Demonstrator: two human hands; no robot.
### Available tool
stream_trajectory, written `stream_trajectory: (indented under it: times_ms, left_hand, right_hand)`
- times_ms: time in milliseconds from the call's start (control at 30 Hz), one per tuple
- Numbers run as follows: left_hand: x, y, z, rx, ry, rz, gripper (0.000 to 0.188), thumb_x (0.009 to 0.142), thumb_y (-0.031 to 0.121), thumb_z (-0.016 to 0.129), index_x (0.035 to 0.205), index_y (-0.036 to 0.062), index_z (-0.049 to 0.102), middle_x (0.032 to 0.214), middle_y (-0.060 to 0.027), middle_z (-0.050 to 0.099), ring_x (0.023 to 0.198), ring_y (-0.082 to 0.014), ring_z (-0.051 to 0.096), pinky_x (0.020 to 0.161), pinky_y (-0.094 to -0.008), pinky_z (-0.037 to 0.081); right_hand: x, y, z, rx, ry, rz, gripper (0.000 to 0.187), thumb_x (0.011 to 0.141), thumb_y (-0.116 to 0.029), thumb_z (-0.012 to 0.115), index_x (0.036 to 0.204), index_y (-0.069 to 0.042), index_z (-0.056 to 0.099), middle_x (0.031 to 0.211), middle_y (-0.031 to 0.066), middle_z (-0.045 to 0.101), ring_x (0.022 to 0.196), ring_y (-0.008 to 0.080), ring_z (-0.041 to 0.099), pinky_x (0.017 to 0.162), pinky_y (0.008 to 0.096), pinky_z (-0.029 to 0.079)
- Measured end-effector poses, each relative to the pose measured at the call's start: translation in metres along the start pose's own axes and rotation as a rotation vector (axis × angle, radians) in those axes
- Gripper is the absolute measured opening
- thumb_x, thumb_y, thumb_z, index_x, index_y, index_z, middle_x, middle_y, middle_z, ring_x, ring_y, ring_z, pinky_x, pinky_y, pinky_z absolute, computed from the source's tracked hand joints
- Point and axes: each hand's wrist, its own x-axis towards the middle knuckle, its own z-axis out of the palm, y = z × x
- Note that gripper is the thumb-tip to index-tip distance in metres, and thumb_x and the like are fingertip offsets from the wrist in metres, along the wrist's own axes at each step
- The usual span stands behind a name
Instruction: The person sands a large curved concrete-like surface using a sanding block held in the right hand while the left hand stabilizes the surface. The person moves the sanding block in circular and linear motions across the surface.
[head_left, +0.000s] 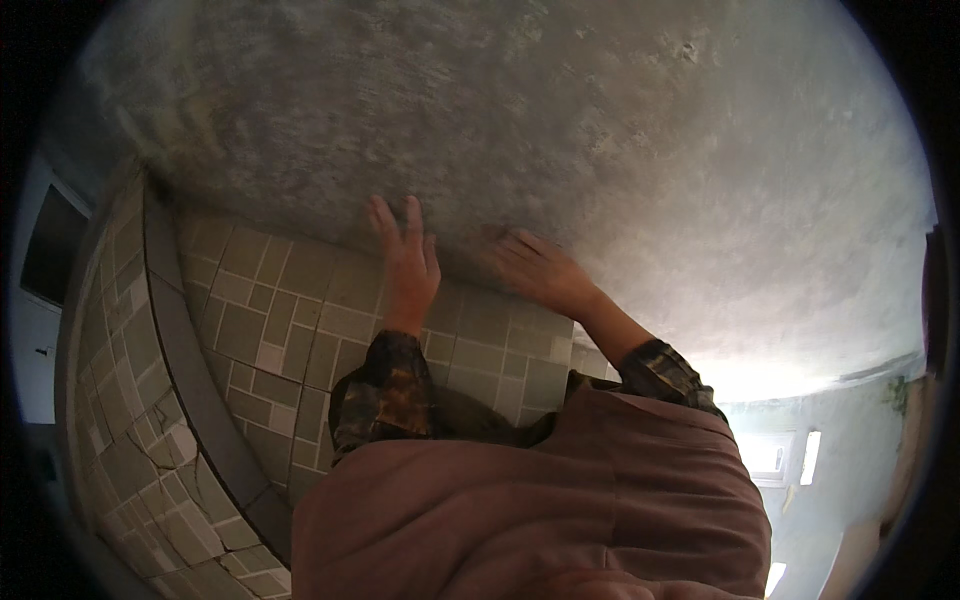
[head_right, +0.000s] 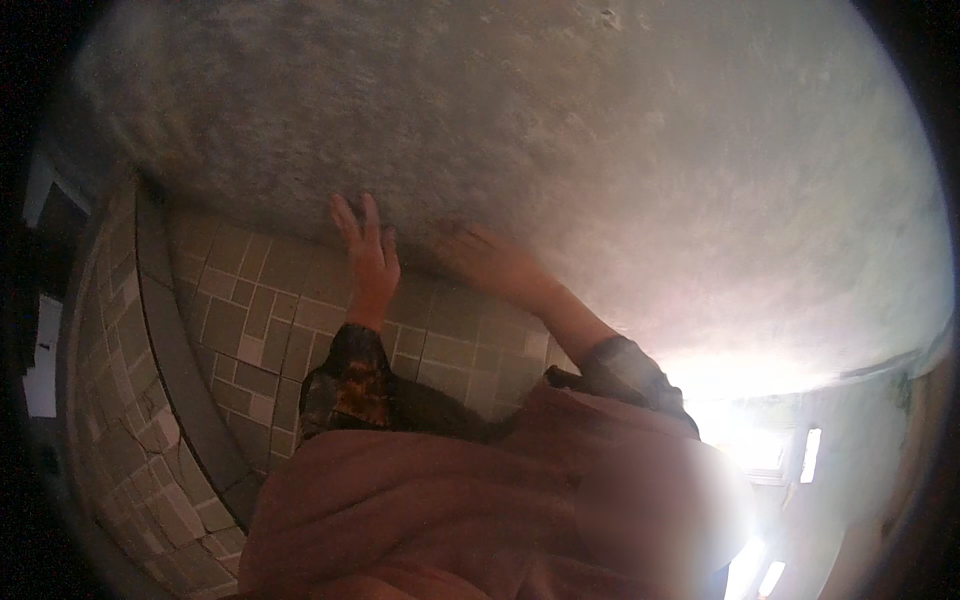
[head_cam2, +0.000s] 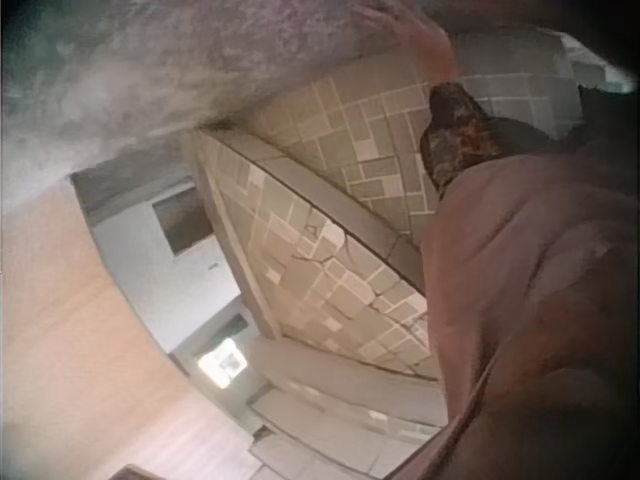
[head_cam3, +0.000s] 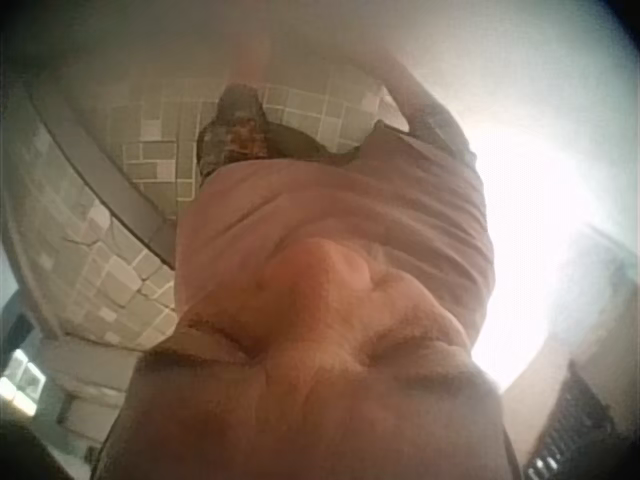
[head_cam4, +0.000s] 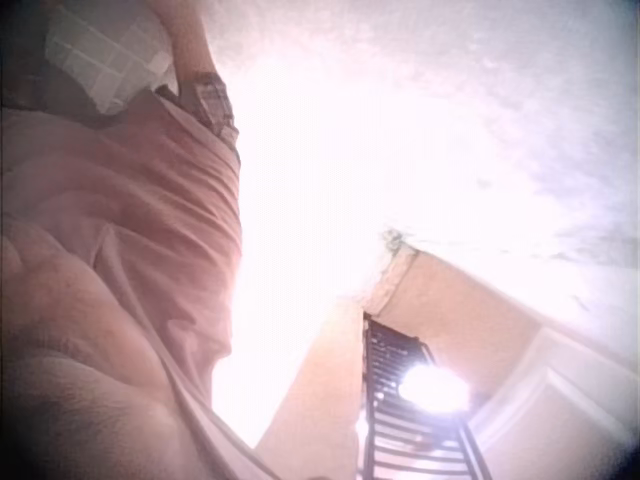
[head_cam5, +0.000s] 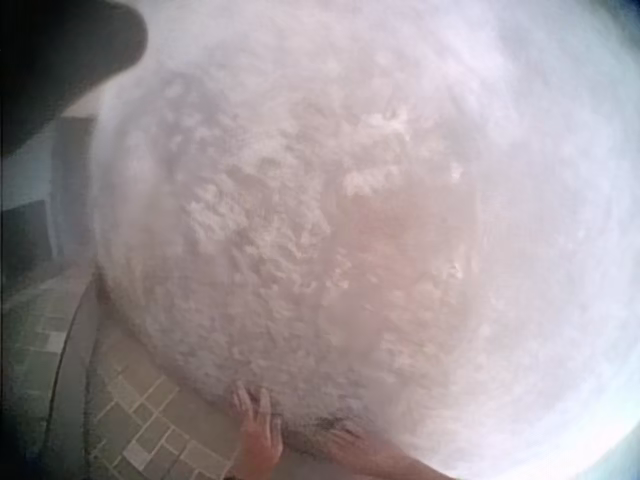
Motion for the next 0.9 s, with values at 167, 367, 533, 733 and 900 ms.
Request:
stream_trajectory:
  times_ms: [167,367,533,733,900]
  left_hand:
    - [-0.001,-0.001,0.001,-0.014,0.001,0.005,0.068,0.097,0.008,0.058,0.156,0.0111,0.025,0.159,-0.0341,0.002,0.146,-0.0563,0.006,0.114,-0.0612,0.027]
    - [-0.004,-0.003,0.017,-0.064,0.022,-0.027,0.074,0.098,0.012,0.056,0.159,0.0126,0.014,0.162,-0.0294,-0.007,0.148,-0.0525,-0.002,0.117,-0.0630,0.012]
    - [-0.004,-0.004,0.015,-0.055,0.008,0.010,0.073,0.100,0.013,0.055,0.159,0.0090,0.012,0.162,-0.0294,-0.007,0.149,-0.0518,-0.004,0.118,-0.0630,0.010]
    - [0.001,0.002,0.003,-0.040,-0.026,0.049,0.067,0.098,0.008,0.054,0.157,0.0068,0.020,0.159,-0.0346,-0.004,0.146,-0.0574,0.000,0.114,-0.0643,0.022]
    - [-0.016,0.023,0.005,0.008,-0.127,0.097,0.066,0.098,0.012,0.055,0.156,0.0079,0.024,0.158,-0.0374,0.000,0.145,-0.0584,0.004,0.114,-0.0641,0.022]
  right_hand:
    - [-0.084,-0.001,-0.003,0.108,-0.147,0.089,0.054,0.087,-0.022,0.062,0.137,-0.004,0.054,0.136,0.0084,0.060,0.128,0.0220,0.055,0.117,0.0408,0.033]
    - [-0.054,0.002,0.007,0.079,0.023,0.078,0.049,0.084,-0.019,0.064,0.129,-0.002,0.059,0.135,0.0105,0.061,0.127,0.0251,0.056,0.115,0.0412,0.037]
    - [-0.001,0.005,-0.011,0.065,0.172,0.130,0.049,0.082,-0.017,0.065,0.128,-0.002,0.059,0.133,0.0115,0.061,0.125,0.0265,0.056,0.115,0.0423,0.038]
    - [-0.073,0.013,-0.041,0.104,-0.082,0.131,0.047,0.081,-0.016,0.066,0.126,-0.004,0.061,0.133,0.0101,0.062,0.125,0.0247,0.056,0.116,0.0416,0.037]
    - [-0.109,0.033,-0.060,0.008,0.190,0.353,0.034,0.078,-0.011,0.066,0.113,-0.007,0.067,0.132,0.0057,0.063,0.126,0.0227,0.056,0.115,0.0434,0.039]
